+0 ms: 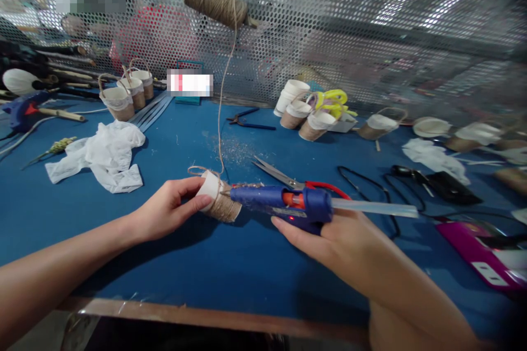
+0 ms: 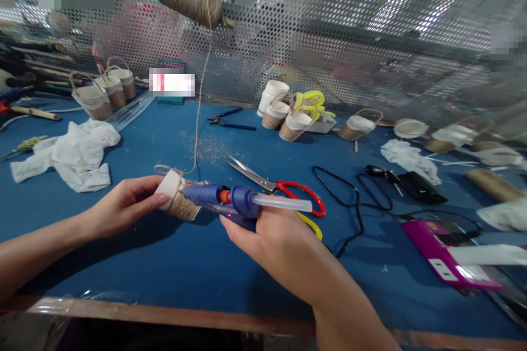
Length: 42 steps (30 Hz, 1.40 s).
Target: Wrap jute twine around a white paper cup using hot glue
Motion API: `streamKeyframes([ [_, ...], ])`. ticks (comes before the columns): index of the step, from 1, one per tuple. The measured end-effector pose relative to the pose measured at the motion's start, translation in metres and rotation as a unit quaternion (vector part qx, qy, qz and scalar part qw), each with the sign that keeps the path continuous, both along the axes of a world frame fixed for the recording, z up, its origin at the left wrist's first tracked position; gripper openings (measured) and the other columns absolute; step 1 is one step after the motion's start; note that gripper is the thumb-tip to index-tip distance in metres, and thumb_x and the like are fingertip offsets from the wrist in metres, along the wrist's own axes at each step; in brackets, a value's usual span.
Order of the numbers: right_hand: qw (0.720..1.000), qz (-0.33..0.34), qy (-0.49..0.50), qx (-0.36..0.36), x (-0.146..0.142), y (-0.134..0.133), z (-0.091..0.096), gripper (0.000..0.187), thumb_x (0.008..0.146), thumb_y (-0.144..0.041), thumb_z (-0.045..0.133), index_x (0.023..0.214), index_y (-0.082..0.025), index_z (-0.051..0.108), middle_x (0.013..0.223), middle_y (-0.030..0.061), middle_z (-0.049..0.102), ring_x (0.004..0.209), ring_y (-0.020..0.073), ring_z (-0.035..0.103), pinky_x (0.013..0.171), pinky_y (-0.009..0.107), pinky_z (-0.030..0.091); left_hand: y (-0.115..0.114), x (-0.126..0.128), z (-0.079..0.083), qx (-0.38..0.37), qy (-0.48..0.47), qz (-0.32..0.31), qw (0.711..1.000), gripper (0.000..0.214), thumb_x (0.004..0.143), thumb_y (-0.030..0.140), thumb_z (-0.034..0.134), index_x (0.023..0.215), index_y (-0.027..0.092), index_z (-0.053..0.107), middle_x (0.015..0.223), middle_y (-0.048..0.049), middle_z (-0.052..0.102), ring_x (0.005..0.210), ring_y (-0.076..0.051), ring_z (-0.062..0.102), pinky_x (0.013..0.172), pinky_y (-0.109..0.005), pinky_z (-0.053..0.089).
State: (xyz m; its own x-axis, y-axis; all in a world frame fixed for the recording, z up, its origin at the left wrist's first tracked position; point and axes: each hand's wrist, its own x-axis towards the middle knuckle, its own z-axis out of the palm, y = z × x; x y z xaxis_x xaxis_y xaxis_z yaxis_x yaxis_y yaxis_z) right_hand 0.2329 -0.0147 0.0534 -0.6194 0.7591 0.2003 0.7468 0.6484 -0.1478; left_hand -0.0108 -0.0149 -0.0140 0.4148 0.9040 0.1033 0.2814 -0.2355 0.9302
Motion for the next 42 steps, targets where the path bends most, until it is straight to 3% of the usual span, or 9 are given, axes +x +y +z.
streamKeyframes([
  [3, 0.998, -0.043, 0.025, -0.036, -0.004, 0.001, 0.001, 0.020, 0.077, -0.025, 0.047, 0.067, -0.020, 0.064, 0.042, -0.0007, 0.051, 0.037, 0.0124, 0.047, 0.038, 0.023, 0.039, 0.000, 0.000, 0.000, 0.005, 0.002, -0.004, 1.000, 0.029, 0.086, 0.028, 0.045, 0.108, 0.015, 0.059, 0.102, -0.0066, 0.066, 0.094, -0.020, 0.059, 0.083, -0.030, 0.046],
  [10, 0.995, -0.079, 0.060, -0.022, -0.007, -0.001, -0.002, 0.020, 0.077, -0.026, 0.046, 0.066, -0.023, 0.062, 0.044, -0.0009, 0.050, 0.038, 0.0132, 0.047, 0.039, 0.024, 0.038, 0.000, -0.001, 0.001, 0.023, 0.046, 0.004, 0.999, 0.026, 0.086, 0.031, 0.044, 0.095, 0.012, 0.061, 0.091, -0.0061, 0.065, 0.086, -0.020, 0.058, 0.077, -0.029, 0.046],
  [17, 0.996, 0.073, 0.016, 0.041, 0.007, 0.002, -0.002, 0.034, 0.082, -0.027, 0.034, 0.073, -0.025, 0.067, 0.033, -0.0038, 0.033, 0.033, 0.0136, 0.035, 0.038, 0.026, 0.029, 0.000, 0.000, 0.003, 0.025, 0.031, -0.004, 0.999, 0.027, 0.086, 0.029, 0.044, 0.101, 0.013, 0.059, 0.098, -0.0067, 0.066, 0.091, -0.020, 0.058, 0.081, -0.029, 0.045],
  [21, 0.999, 0.016, 0.044, 0.006, 0.002, 0.004, -0.002, 0.031, 0.081, -0.032, 0.036, 0.070, -0.024, 0.064, 0.033, -0.0054, 0.027, 0.032, 0.0125, 0.030, 0.037, 0.026, 0.028, 0.000, -0.001, 0.003, 0.021, 0.040, 0.000, 0.999, 0.026, 0.085, 0.029, 0.044, 0.096, 0.012, 0.060, 0.093, -0.0061, 0.066, 0.087, -0.019, 0.059, 0.078, -0.028, 0.046],
  [25, 0.992, -0.074, 0.075, -0.072, -0.005, 0.003, 0.000, 0.023, 0.078, -0.032, 0.042, 0.069, -0.023, 0.061, 0.038, -0.0039, 0.039, 0.035, 0.0128, 0.037, 0.038, 0.026, 0.031, -0.001, -0.001, 0.004, 0.032, 0.053, 0.001, 0.998, 0.026, 0.085, 0.029, 0.044, 0.095, 0.012, 0.060, 0.090, -0.0054, 0.066, 0.084, -0.019, 0.058, 0.076, -0.028, 0.046],
  [33, 0.979, -0.062, 0.130, -0.142, -0.001, 0.001, -0.001, 0.016, 0.079, -0.029, 0.046, 0.070, -0.024, 0.058, 0.051, -0.0022, 0.056, 0.045, 0.0138, 0.051, 0.042, 0.025, 0.040, -0.001, -0.001, 0.007, 0.037, 0.083, 0.000, 0.996, 0.025, 0.085, 0.030, 0.043, 0.091, 0.012, 0.060, 0.082, -0.0046, 0.065, 0.081, -0.019, 0.058, 0.074, -0.028, 0.046],
  [42, 0.957, -0.103, 0.124, -0.242, -0.001, 0.005, 0.001, 0.038, 0.079, -0.034, 0.051, 0.045, -0.023, 0.040, 0.035, -0.0058, 0.044, 0.035, 0.0107, 0.045, 0.043, 0.024, 0.039, 0.001, -0.005, 0.007, 0.027, 0.078, -0.023, 0.996, 0.027, 0.085, 0.031, 0.044, 0.095, 0.011, 0.060, 0.089, -0.0062, 0.066, 0.082, -0.019, 0.057, 0.074, -0.027, 0.045],
])
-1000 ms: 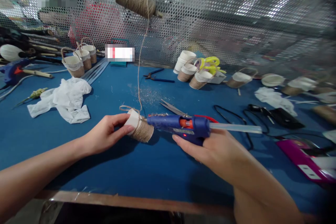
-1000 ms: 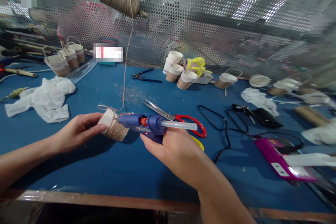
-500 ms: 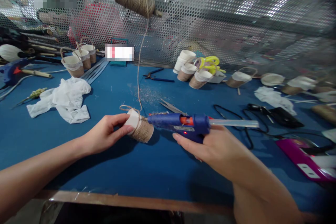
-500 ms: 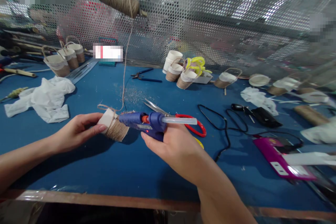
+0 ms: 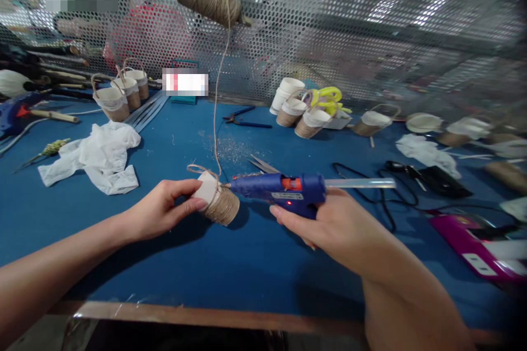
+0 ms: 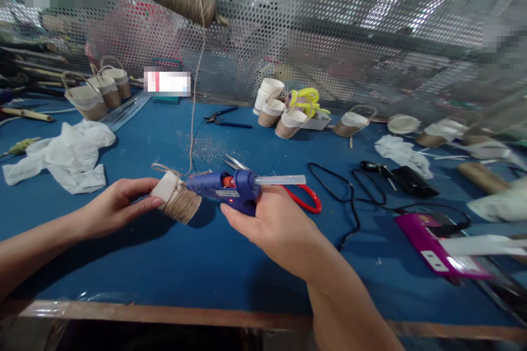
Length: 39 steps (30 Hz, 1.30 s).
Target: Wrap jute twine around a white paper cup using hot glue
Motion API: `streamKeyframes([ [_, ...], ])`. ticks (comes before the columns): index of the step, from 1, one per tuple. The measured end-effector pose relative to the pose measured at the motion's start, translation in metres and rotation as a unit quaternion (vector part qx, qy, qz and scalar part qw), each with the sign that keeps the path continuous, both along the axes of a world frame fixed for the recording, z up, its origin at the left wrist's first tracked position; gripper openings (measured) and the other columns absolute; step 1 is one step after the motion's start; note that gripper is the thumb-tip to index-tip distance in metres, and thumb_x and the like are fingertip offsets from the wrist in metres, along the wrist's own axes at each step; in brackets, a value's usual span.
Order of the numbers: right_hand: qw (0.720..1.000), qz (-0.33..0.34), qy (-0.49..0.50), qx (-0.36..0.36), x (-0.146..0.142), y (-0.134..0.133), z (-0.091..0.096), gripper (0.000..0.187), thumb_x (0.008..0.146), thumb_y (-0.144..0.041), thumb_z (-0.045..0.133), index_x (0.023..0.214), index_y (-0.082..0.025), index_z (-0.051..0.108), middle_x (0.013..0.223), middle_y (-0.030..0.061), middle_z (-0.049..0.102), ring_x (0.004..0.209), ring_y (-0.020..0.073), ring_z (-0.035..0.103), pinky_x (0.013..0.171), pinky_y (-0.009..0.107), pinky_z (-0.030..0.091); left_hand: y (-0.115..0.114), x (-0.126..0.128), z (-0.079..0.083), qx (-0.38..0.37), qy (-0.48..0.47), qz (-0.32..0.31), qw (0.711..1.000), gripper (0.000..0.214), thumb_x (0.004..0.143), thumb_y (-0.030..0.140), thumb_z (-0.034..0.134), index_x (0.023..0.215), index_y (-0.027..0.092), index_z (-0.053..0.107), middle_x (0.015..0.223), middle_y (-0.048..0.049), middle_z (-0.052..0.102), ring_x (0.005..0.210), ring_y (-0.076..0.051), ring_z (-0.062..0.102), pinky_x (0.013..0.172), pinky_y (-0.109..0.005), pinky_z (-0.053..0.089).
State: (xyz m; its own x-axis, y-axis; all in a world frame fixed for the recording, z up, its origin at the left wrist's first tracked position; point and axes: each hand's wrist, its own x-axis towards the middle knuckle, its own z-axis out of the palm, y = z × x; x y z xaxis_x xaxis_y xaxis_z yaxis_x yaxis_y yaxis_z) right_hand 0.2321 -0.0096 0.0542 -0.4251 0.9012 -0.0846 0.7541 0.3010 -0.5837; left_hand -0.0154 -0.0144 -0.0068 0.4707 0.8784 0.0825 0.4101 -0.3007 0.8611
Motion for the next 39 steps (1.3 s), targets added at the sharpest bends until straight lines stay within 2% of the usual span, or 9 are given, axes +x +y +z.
streamKeyframes([
  [6, 1.000, -0.006, 0.012, -0.027, -0.0001, -0.0013, 0.0008, 0.041, 0.080, -0.035, 0.051, 0.043, -0.023, 0.039, 0.035, -0.0054, 0.044, 0.035, 0.0102, 0.044, 0.041, 0.023, 0.039, 0.0008, -0.0020, -0.0011, 0.007, 0.013, -0.004, 1.000, 0.026, 0.086, 0.031, 0.044, 0.093, 0.013, 0.060, 0.087, -0.0053, 0.065, 0.083, -0.019, 0.057, 0.074, -0.026, 0.045],
  [14, 0.997, -0.026, 0.026, -0.070, 0.0026, -0.0015, 0.0019, 0.028, 0.077, -0.037, 0.052, 0.053, -0.023, 0.047, 0.035, -0.0066, 0.043, 0.034, 0.0102, 0.043, 0.036, 0.022, 0.037, 0.0004, -0.0015, 0.0009, 0.009, 0.007, -0.011, 1.000, 0.025, 0.085, 0.029, 0.043, 0.092, 0.013, 0.060, 0.086, -0.0058, 0.066, 0.083, -0.019, 0.058, 0.074, -0.027, 0.045],
  [18, 0.996, -0.032, 0.018, -0.085, 0.0024, 0.0012, 0.0021, 0.029, 0.077, -0.039, 0.051, 0.054, -0.022, 0.047, 0.035, -0.0056, 0.043, 0.035, 0.0111, 0.045, 0.037, 0.023, 0.038, 0.0007, -0.0019, 0.0013, 0.015, 0.021, -0.007, 1.000, 0.025, 0.085, 0.031, 0.043, 0.088, 0.013, 0.060, 0.081, -0.0050, 0.064, 0.079, -0.018, 0.057, 0.071, -0.027, 0.045],
  [23, 0.996, -0.036, 0.014, -0.086, 0.0037, 0.0017, 0.0008, 0.028, 0.078, -0.041, 0.051, 0.058, -0.022, 0.049, 0.036, -0.0054, 0.045, 0.036, 0.0116, 0.046, 0.038, 0.023, 0.039, 0.0015, -0.0025, 0.0009, 0.018, 0.033, -0.010, 0.999, 0.027, 0.086, 0.032, 0.042, 0.087, 0.012, 0.060, 0.081, -0.0055, 0.064, 0.077, -0.018, 0.056, 0.070, -0.026, 0.044],
  [32, 0.996, -0.030, 0.013, -0.085, 0.0027, 0.0012, 0.0015, 0.034, 0.077, -0.041, 0.051, 0.049, -0.022, 0.046, 0.035, -0.0046, 0.043, 0.036, 0.0116, 0.046, 0.037, 0.023, 0.039, 0.0000, -0.0020, 0.0004, 0.019, 0.026, -0.008, 0.999, 0.026, 0.086, 0.033, 0.042, 0.084, 0.014, 0.059, 0.076, -0.0031, 0.062, 0.078, -0.018, 0.056, 0.071, -0.025, 0.045],
  [39, 0.996, -0.033, 0.021, -0.086, 0.0037, 0.0002, 0.0002, 0.025, 0.077, -0.038, 0.051, 0.058, -0.021, 0.050, 0.036, -0.0068, 0.042, 0.035, 0.0097, 0.042, 0.036, 0.021, 0.036, 0.0012, -0.0017, -0.0006, 0.013, 0.022, -0.010, 1.000, 0.025, 0.085, 0.032, 0.042, 0.086, 0.012, 0.059, 0.079, -0.0045, 0.062, 0.078, -0.018, 0.056, 0.072, -0.026, 0.044],
])
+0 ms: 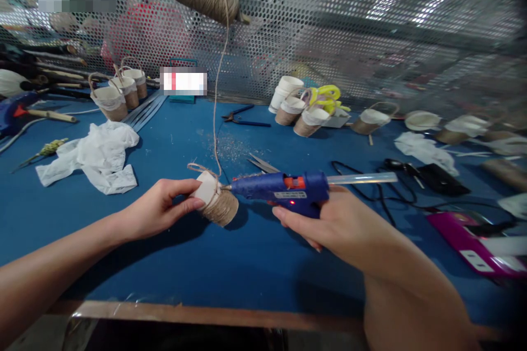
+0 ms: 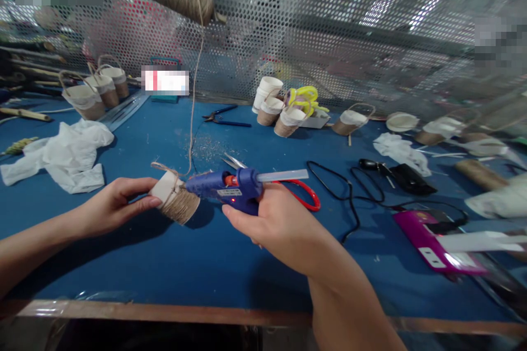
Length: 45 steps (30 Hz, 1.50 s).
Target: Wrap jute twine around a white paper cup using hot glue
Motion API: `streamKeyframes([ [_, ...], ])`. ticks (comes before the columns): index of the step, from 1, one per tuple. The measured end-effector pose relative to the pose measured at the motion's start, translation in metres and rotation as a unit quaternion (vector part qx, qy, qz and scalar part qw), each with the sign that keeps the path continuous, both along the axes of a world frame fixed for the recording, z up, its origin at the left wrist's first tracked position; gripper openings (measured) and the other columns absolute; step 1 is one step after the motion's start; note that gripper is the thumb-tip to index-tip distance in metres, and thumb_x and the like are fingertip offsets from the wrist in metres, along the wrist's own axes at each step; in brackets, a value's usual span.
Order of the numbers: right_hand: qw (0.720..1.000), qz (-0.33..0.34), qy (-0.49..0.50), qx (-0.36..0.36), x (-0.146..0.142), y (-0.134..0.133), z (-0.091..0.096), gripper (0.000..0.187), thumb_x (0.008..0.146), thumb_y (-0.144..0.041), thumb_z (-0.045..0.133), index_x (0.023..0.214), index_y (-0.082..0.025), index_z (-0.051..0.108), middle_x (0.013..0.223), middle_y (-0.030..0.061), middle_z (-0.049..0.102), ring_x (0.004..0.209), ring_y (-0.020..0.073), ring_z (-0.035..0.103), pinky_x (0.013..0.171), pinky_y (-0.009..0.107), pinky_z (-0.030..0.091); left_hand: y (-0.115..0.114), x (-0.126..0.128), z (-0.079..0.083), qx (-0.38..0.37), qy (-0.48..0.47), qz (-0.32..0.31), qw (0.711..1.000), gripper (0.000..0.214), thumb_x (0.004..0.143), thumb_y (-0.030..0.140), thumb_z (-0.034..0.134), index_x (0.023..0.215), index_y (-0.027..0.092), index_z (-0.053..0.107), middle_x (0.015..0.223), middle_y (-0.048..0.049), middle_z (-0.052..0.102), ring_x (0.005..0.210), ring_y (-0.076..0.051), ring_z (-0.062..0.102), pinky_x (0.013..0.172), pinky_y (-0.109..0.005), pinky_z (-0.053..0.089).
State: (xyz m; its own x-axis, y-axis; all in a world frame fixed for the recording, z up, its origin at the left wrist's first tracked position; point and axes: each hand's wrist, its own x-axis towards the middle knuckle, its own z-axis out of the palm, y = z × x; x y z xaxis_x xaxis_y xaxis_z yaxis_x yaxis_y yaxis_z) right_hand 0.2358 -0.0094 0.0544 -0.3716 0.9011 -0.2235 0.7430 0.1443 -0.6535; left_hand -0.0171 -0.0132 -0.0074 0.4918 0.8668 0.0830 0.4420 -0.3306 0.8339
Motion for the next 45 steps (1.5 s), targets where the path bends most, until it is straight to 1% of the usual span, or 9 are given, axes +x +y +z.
streamKeyframes([
  [9, 1.000, 0.006, -0.001, 0.007, 0.0009, -0.0014, 0.0005, 0.023, 0.077, -0.035, 0.051, 0.059, -0.021, 0.049, 0.037, -0.0076, 0.042, 0.034, 0.0083, 0.041, 0.037, 0.020, 0.034, -0.0005, 0.0010, 0.0023, -0.004, -0.010, 0.000, 1.000, 0.025, 0.085, 0.030, 0.043, 0.089, 0.012, 0.060, 0.082, -0.0054, 0.063, 0.079, -0.018, 0.056, 0.073, -0.026, 0.044],
  [17, 1.000, 0.001, 0.003, 0.021, 0.0008, -0.0028, -0.0006, 0.022, 0.076, -0.035, 0.053, 0.059, -0.022, 0.050, 0.035, -0.0081, 0.042, 0.032, 0.0089, 0.041, 0.035, 0.021, 0.034, 0.0000, 0.0001, 0.0010, 0.003, -0.016, -0.008, 1.000, 0.024, 0.085, 0.028, 0.043, 0.089, 0.011, 0.060, 0.083, -0.0056, 0.064, 0.080, -0.018, 0.057, 0.073, -0.026, 0.045],
  [22, 0.998, 0.031, -0.009, 0.047, 0.0010, -0.0028, -0.0013, 0.027, 0.076, -0.036, 0.054, 0.052, -0.023, 0.048, 0.033, -0.0072, 0.044, 0.032, 0.0104, 0.044, 0.037, 0.023, 0.036, 0.0000, -0.0004, 0.0001, -0.003, -0.019, -0.006, 1.000, 0.025, 0.085, 0.029, 0.044, 0.093, 0.011, 0.060, 0.087, -0.0057, 0.065, 0.083, -0.018, 0.057, 0.075, -0.027, 0.044],
  [24, 0.998, 0.031, -0.012, 0.051, 0.0009, -0.0026, -0.0012, 0.029, 0.075, -0.036, 0.055, 0.051, -0.023, 0.047, 0.033, -0.0067, 0.044, 0.033, 0.0110, 0.044, 0.039, 0.024, 0.037, -0.0001, -0.0002, -0.0002, -0.005, -0.020, -0.004, 1.000, 0.025, 0.085, 0.029, 0.044, 0.095, 0.012, 0.060, 0.088, -0.0058, 0.065, 0.084, -0.019, 0.057, 0.076, -0.027, 0.044],
  [28, 1.000, -0.003, -0.004, 0.020, 0.0006, -0.0019, -0.0012, 0.027, 0.075, -0.039, 0.054, 0.054, -0.024, 0.048, 0.034, -0.0063, 0.043, 0.034, 0.0115, 0.044, 0.038, 0.024, 0.037, 0.0003, 0.0002, -0.0002, -0.004, -0.021, -0.001, 1.000, 0.025, 0.085, 0.027, 0.045, 0.095, 0.011, 0.060, 0.089, -0.0062, 0.066, 0.083, -0.018, 0.058, 0.075, -0.027, 0.045],
  [31, 1.000, -0.011, -0.008, -0.002, 0.0007, -0.0004, -0.0013, 0.029, 0.076, -0.041, 0.052, 0.053, -0.024, 0.047, 0.035, -0.0050, 0.044, 0.036, 0.0124, 0.045, 0.038, 0.024, 0.037, 0.0003, 0.0000, -0.0002, 0.001, -0.013, -0.003, 1.000, 0.024, 0.085, 0.028, 0.044, 0.091, 0.011, 0.061, 0.084, -0.0058, 0.065, 0.080, -0.018, 0.057, 0.072, -0.026, 0.045],
  [35, 1.000, -0.016, -0.016, 0.000, 0.0014, 0.0010, -0.0026, 0.031, 0.075, -0.043, 0.052, 0.051, -0.024, 0.046, 0.035, -0.0038, 0.045, 0.037, 0.0131, 0.047, 0.038, 0.025, 0.038, 0.0002, -0.0003, -0.0002, 0.010, -0.004, -0.004, 1.000, 0.025, 0.085, 0.030, 0.043, 0.086, 0.011, 0.060, 0.081, -0.0055, 0.064, 0.077, -0.017, 0.057, 0.070, -0.026, 0.045],
  [41, 1.000, -0.015, -0.008, 0.008, -0.0016, -0.0022, -0.0019, 0.026, 0.072, -0.040, 0.053, 0.053, -0.023, 0.048, 0.033, -0.0059, 0.043, 0.033, 0.0112, 0.043, 0.036, 0.023, 0.036, 0.0009, 0.0001, 0.0001, 0.005, -0.023, -0.006, 1.000, 0.025, 0.085, 0.029, 0.045, 0.094, 0.012, 0.060, 0.088, -0.0059, 0.066, 0.083, -0.019, 0.059, 0.075, -0.027, 0.046],
  [45, 1.000, -0.010, -0.007, 0.016, -0.0024, -0.0029, -0.0008, 0.026, 0.072, -0.039, 0.053, 0.053, -0.023, 0.048, 0.032, -0.0066, 0.041, 0.032, 0.0104, 0.042, 0.036, 0.022, 0.036, 0.0007, 0.0002, 0.0001, 0.002, -0.020, -0.001, 1.000, 0.025, 0.085, 0.029, 0.045, 0.095, 0.012, 0.061, 0.089, -0.0062, 0.067, 0.084, -0.019, 0.059, 0.075, -0.028, 0.046],
])
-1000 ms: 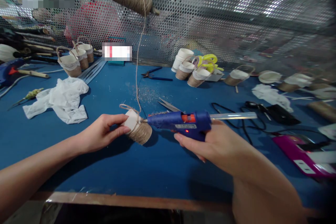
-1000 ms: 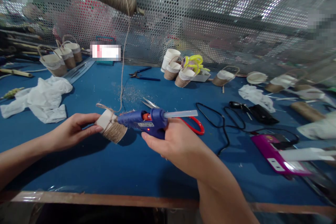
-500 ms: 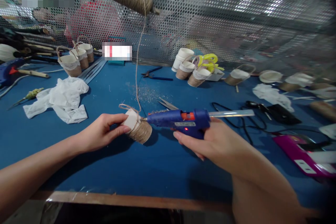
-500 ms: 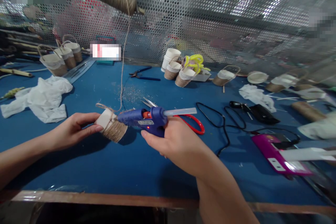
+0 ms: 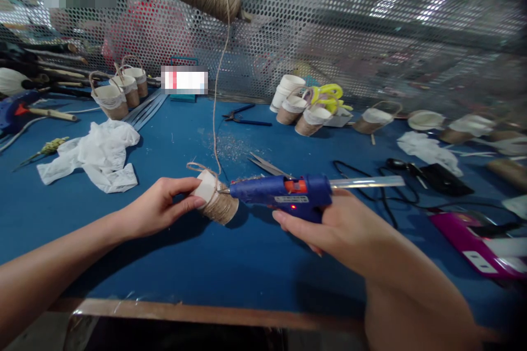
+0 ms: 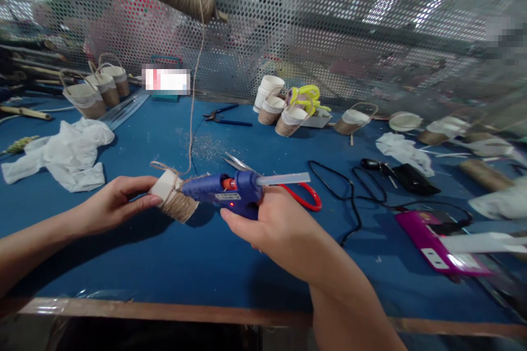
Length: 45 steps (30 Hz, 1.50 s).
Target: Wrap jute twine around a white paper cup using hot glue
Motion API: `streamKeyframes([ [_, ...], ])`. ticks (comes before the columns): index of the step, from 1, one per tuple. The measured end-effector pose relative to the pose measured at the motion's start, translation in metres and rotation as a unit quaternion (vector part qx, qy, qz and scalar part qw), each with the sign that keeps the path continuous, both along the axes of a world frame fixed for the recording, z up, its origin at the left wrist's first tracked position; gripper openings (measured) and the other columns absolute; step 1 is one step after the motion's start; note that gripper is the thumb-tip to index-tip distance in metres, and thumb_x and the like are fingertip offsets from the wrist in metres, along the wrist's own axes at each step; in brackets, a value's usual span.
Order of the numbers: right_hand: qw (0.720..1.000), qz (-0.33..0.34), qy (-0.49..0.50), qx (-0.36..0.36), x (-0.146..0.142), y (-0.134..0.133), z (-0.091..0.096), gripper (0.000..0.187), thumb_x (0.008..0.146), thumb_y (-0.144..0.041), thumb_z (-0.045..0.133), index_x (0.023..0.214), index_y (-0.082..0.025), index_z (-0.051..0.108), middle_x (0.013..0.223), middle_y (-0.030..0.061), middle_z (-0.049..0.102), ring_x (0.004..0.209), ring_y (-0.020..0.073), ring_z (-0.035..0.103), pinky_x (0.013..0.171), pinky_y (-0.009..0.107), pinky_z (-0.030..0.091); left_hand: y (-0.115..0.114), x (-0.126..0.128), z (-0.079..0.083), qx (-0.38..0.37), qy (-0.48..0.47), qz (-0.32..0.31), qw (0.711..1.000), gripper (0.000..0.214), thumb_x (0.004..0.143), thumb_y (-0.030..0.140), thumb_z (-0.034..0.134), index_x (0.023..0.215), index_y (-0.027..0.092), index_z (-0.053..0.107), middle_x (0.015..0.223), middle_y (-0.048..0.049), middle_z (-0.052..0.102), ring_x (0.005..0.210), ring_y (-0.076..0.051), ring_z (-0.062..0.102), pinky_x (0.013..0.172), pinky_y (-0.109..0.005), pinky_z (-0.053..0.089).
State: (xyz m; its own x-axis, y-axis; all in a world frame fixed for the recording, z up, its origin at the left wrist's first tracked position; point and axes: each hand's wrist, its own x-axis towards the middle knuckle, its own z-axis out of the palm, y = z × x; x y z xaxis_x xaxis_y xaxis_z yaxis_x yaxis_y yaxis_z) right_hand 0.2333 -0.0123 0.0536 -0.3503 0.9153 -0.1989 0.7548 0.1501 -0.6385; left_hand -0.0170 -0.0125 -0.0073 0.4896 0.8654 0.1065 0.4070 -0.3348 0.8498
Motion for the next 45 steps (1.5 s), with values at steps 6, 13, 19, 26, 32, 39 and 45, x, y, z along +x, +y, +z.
streamKeyframes([
  [6, 0.999, 0.029, 0.000, 0.041, 0.001, 0.000, 0.002, 0.020, 0.076, -0.034, 0.052, 0.058, -0.024, 0.049, 0.037, -0.0070, 0.045, 0.035, 0.0108, 0.044, 0.040, 0.023, 0.039, 0.000, 0.001, -0.001, 0.002, 0.001, 0.000, 1.000, 0.026, 0.085, 0.029, 0.045, 0.095, 0.011, 0.061, 0.088, -0.0060, 0.066, 0.084, -0.020, 0.059, 0.075, -0.027, 0.046],
  [13, 0.991, 0.041, -0.021, 0.123, -0.004, -0.005, 0.000, 0.012, 0.074, -0.031, 0.050, 0.067, -0.024, 0.056, 0.058, -0.0009, 0.059, 0.053, 0.0149, 0.054, 0.050, 0.026, 0.042, -0.002, 0.002, 0.001, -0.002, -0.008, 0.000, 1.000, 0.027, 0.085, 0.028, 0.045, 0.098, 0.011, 0.061, 0.092, -0.0078, 0.067, 0.086, -0.020, 0.059, 0.077, -0.028, 0.046],
  [19, 0.976, 0.098, -0.071, 0.179, 0.009, -0.001, -0.006, 0.015, 0.067, -0.034, 0.051, 0.071, -0.027, 0.064, 0.034, -0.0047, 0.039, 0.034, 0.0124, 0.032, 0.040, 0.028, 0.028, -0.001, 0.002, 0.001, -0.003, -0.013, -0.002, 1.000, 0.027, 0.085, 0.028, 0.044, 0.099, 0.011, 0.060, 0.095, -0.0080, 0.067, 0.088, -0.020, 0.059, 0.079, -0.029, 0.046],
  [26, 0.994, 0.027, -0.032, 0.102, -0.005, -0.002, 0.003, 0.017, 0.074, -0.035, 0.046, 0.066, -0.025, 0.057, 0.054, -0.0002, 0.057, 0.050, 0.0160, 0.051, 0.046, 0.027, 0.039, 0.000, 0.001, 0.000, 0.011, 0.014, 0.005, 1.000, 0.026, 0.085, 0.029, 0.044, 0.095, 0.012, 0.061, 0.087, -0.0071, 0.066, 0.085, -0.020, 0.059, 0.075, -0.029, 0.046],
  [32, 0.971, 0.098, -0.120, 0.184, 0.006, 0.000, -0.002, 0.027, 0.074, -0.040, 0.042, 0.071, -0.025, 0.064, 0.036, -0.0022, 0.035, 0.039, 0.0148, 0.032, 0.042, 0.029, 0.027, -0.001, 0.001, 0.000, 0.001, 0.002, 0.002, 1.000, 0.026, 0.085, 0.027, 0.045, 0.099, 0.011, 0.060, 0.094, -0.0081, 0.067, 0.088, -0.020, 0.059, 0.077, -0.029, 0.045],
  [39, 0.943, 0.169, -0.109, 0.266, 0.005, -0.004, -0.005, 0.037, 0.076, -0.029, 0.030, 0.068, -0.024, 0.066, 0.035, -0.0047, 0.018, 0.036, 0.0118, 0.014, 0.042, 0.030, 0.014, -0.001, 0.002, 0.000, 0.002, -0.004, 0.004, 1.000, 0.026, 0.085, 0.028, 0.045, 0.098, 0.011, 0.060, 0.093, -0.0080, 0.067, 0.088, -0.021, 0.059, 0.078, -0.029, 0.045],
  [45, 0.978, 0.092, -0.048, 0.180, -0.004, -0.006, 0.002, 0.022, 0.070, -0.035, 0.043, 0.066, -0.026, 0.063, 0.033, -0.0057, 0.022, 0.036, 0.0112, 0.017, 0.038, 0.028, 0.018, -0.001, 0.002, 0.001, 0.006, -0.010, -0.001, 1.000, 0.026, 0.085, 0.026, 0.044, 0.100, 0.012, 0.059, 0.097, -0.0085, 0.067, 0.087, -0.020, 0.059, 0.079, -0.029, 0.045],
])
